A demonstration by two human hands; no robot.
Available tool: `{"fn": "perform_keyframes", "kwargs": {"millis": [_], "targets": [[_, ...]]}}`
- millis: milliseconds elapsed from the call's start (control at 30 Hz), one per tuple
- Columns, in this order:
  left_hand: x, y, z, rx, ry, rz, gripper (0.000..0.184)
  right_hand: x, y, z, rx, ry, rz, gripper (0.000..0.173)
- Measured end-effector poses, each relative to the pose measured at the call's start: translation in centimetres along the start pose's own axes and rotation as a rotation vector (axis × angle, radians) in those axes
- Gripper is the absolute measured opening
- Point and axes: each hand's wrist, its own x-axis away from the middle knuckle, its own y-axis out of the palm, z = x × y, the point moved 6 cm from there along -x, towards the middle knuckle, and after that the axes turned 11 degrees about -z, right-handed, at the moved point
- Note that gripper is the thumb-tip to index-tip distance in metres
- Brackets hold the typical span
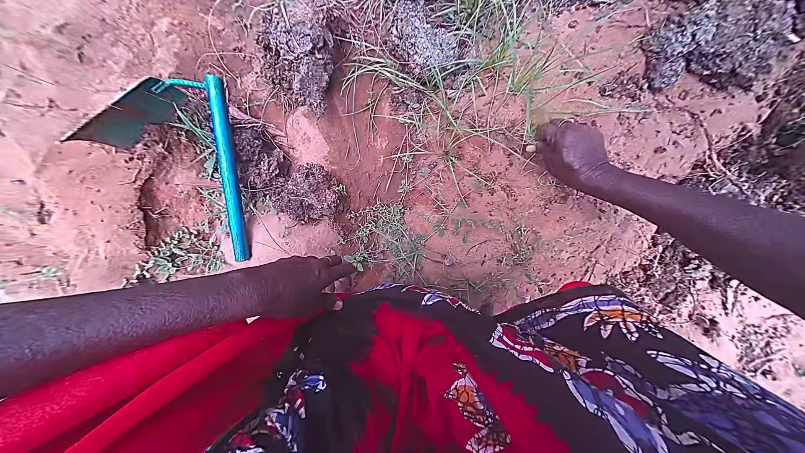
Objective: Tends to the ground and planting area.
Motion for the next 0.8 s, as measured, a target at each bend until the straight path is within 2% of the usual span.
{"fn": "perform_keyframes", "kwargs": {"millis": [100, 167, 267, 333, 400, 500, 567, 633, 667, 733, 800], "targets": [[0.0, 0.3, -0.3, -0.006, 0.024, 0.026, 0.064, 3.0, -1.8, 0.0, -0.118, -0.061, 0.161, 0.024], [-0.1, 0.5, -0.6, -0.006, 0.035, 0.059, 0.063, 3.4, -2.8, 0.9, -0.191, 0.005, 0.238, 0.025], [-0.3, 0.5, -0.6, -0.006, 0.023, 0.069, 0.064, 1.9, -3.3, 2.0, -0.206, 0.245, 0.148, 0.027], [-0.2, 0.2, 0.0, -0.012, 0.014, 0.056, 0.064, 0.2, -2.2, 2.5, -0.314, 0.330, 0.111, 0.029], [0.0, -0.1, 0.6, -0.028, 0.001, 0.025, 0.063, -1.4, -0.4, 2.7, -0.540, 0.372, 0.131, 0.043], [0.0, -0.4, 0.7, -0.025, -0.004, 0.031, 0.064, -2.3, 1.8, 1.3, -0.931, 0.485, 0.156, 0.073], [0.1, -0.5, 0.7, -0.017, -0.007, 0.036, 0.065, -2.7, 2.3, 0.3, -1.022, 0.570, 0.182, 0.088], [0.1, -0.6, 0.5, -0.013, -0.013, 0.031, 0.064, -3.5, 2.7, 0.3, -1.030, 0.616, 0.183, 0.081], [0.1, -0.5, 0.2, -0.011, -0.012, 0.033, 0.064, -3.9, 2.7, 0.4, -0.984, 0.602, 0.179, 0.068], [0.0, -0.3, -0.2, -0.004, -0.006, 0.035, 0.062, -4.6, 1.9, 0.1, -0.729, 0.519, 0.054, 0.046], [-0.2, 0.1, -0.8, 0.000, 0.006, 0.039, 0.061, -5.1, 1.4, -0.4, -0.476, 0.398, -0.016, 0.033]]}}
